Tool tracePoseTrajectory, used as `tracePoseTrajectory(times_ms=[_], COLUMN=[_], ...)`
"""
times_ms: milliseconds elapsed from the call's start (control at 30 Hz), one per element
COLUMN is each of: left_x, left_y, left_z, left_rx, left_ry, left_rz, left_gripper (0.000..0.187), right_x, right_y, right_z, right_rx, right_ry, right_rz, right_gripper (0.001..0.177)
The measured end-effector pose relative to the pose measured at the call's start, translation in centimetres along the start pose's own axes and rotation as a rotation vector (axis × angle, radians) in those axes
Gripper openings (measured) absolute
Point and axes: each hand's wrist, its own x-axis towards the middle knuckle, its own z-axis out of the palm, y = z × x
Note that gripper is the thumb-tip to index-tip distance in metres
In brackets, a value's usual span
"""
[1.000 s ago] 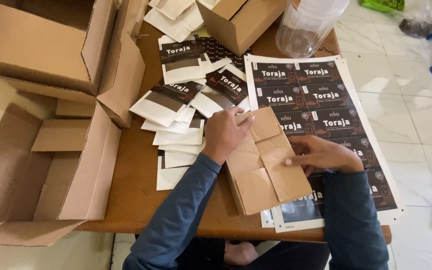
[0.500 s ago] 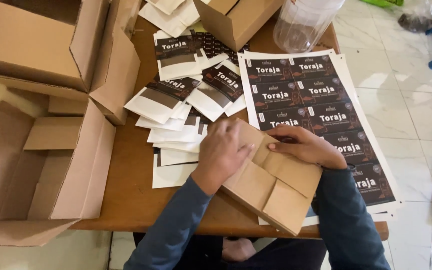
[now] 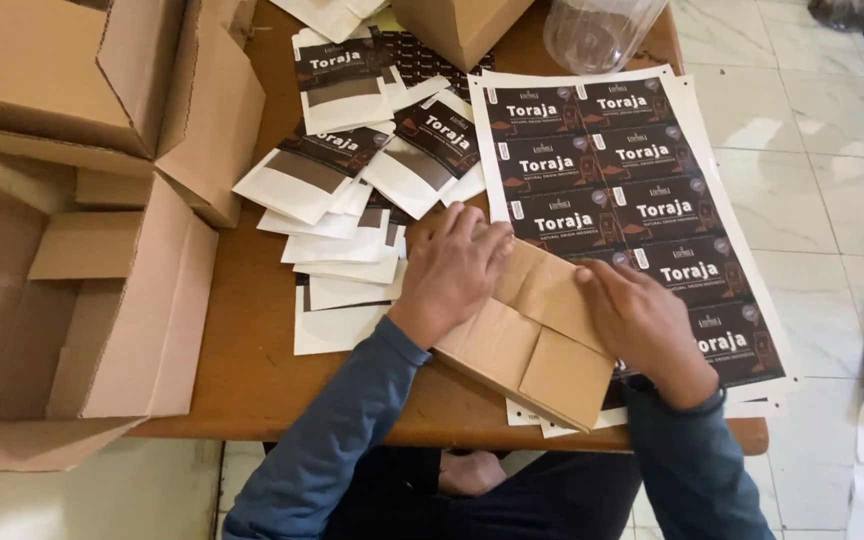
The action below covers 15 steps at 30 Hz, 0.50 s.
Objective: Folding and assembling individual coffee pouches from pre-printed flat materials
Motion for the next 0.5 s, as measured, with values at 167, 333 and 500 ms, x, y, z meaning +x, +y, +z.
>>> tracePoseTrajectory(times_ms=[167,333,500], left_x=[-0.4,-0.4,-0.5], left_y=[0.7,0.4,0.4], left_z=[-0.5,-0.5,-0.4], left_rx=[-0.011,-0.024,-0.004], left_ry=[0.045,0.043,0.068], left_rz=[0.015,0.024,0.039], left_gripper=[0.038,0.038,0.035], right_x=[-1.7,-3.7,-4.4], right_y=[0.6,-6.3,-7.2], right_z=[-0.9,-4.3,-3.1], right_rx=[-0.147,-0.019,0.053], right_ry=[0.227,0.141,0.082], right_rz=[-0.158,-0.426,-0.547], right_gripper=[0.053,0.12,0.1])
